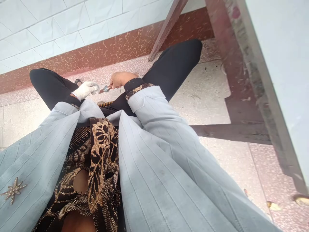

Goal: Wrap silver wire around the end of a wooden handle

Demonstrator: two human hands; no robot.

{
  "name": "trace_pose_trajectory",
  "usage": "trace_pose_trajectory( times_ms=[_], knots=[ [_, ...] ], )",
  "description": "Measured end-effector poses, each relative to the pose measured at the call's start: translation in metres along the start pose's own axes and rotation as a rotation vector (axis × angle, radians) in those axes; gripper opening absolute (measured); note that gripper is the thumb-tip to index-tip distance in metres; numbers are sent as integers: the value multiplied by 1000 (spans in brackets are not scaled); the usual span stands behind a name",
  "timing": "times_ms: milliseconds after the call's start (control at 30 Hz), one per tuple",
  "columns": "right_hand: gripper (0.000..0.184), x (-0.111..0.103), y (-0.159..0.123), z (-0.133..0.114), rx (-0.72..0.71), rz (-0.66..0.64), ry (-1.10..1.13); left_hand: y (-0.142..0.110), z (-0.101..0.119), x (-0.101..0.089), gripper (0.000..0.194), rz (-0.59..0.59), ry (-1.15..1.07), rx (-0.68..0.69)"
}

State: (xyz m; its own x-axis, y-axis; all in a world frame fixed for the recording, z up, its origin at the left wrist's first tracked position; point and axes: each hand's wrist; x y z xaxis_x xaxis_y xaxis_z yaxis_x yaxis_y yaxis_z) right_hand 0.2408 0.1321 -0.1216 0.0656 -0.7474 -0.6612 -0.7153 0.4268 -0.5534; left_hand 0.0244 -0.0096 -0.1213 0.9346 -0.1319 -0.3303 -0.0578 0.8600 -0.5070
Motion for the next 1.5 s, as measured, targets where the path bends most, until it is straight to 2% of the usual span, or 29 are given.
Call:
trace_pose_trajectory(
  times_ms=[167, 267, 333, 400, 467, 567, 667, 733, 800, 867, 967, 1033, 1133, 1233, 1333, 1400, 1433, 1500],
  knots=[
    [32, -10, -18, 4, -8, -173, 138, -3, 5, -2, 23, 67, -30, -12],
    [43, -22, -30, 7, -101, -231, 272, -10, 8, -6, 23, 100, -126, -24],
    [50, -28, -37, 8, -216, -158, 384, -12, 8, -8, 18, 121, -185, -37],
    [52, -30, -42, 8, -325, 1, 501, -12, 7, -8, 15, 121, -221, -42],
    [52, -27, -42, 5, -371, 172, 574, -10, 5, -6, 19, 82, -240, -25],
    [53, -17, -33, -3, -260, 330, 536, -5, 2, 0, 25, -41, -201, -1],
    [49, -9, -18, -7, -83, 376, 358, -2, -1, 3, 26, -160, -132, 1],
    [39, -7, -9, -6, -23, 388, 245, -2, -1, 4, 27, -164, -119, 20],
    [25, -6, -2, -3, 3, 339, 133, -2, -1, 3, 29, -134, -106, 41],
    [13, -6, 3, -1, 25, 227, 35, -2, -1, 2, 27, -97, -78, 47],
    [17, -4, 6, -1, 68, 71, -40, -2, 0, 2, 22, -33, -31, 31],
    [18, -3, 4, -2, 76, 23, -40, -1, 1, 2, 19, 13, 5, 7],
    [9, -3, 0, 2, 51, -24, 2, -1, 1, 1, 17, 67, 39, -4],
    [21, -7, -4, 11, -17, -109, 67, 0, 1, 0, 18, 92, 16, 0],
    [38, -14, -12, 17, -155, -204, 210, 2, -1, -2, 20, 115, -42, -12],
    [42, -19, -20, 17, -268, -208, 348, 4, -3, -3, 20, 126, -99, -10],
    [41, -21, -23, 14, -321, -166, 427, 4, -5, -4, 21, 130, -134, -7],
    [34, -21, -29, 8, -402, -2, 571, 4, -6, -4, 22, 113, -188, -12]
  ],
)
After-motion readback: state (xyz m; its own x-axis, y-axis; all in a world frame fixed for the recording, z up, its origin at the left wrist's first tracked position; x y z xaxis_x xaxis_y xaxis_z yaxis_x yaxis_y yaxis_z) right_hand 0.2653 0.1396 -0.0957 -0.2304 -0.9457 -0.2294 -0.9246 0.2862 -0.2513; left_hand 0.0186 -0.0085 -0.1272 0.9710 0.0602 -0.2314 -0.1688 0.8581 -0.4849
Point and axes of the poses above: each hand's wrist, its own y-axis towards the middle knuckle, its own x-axis out of the palm, z = x × y, and after that the axes turned 9 degrees about -x, right-handed
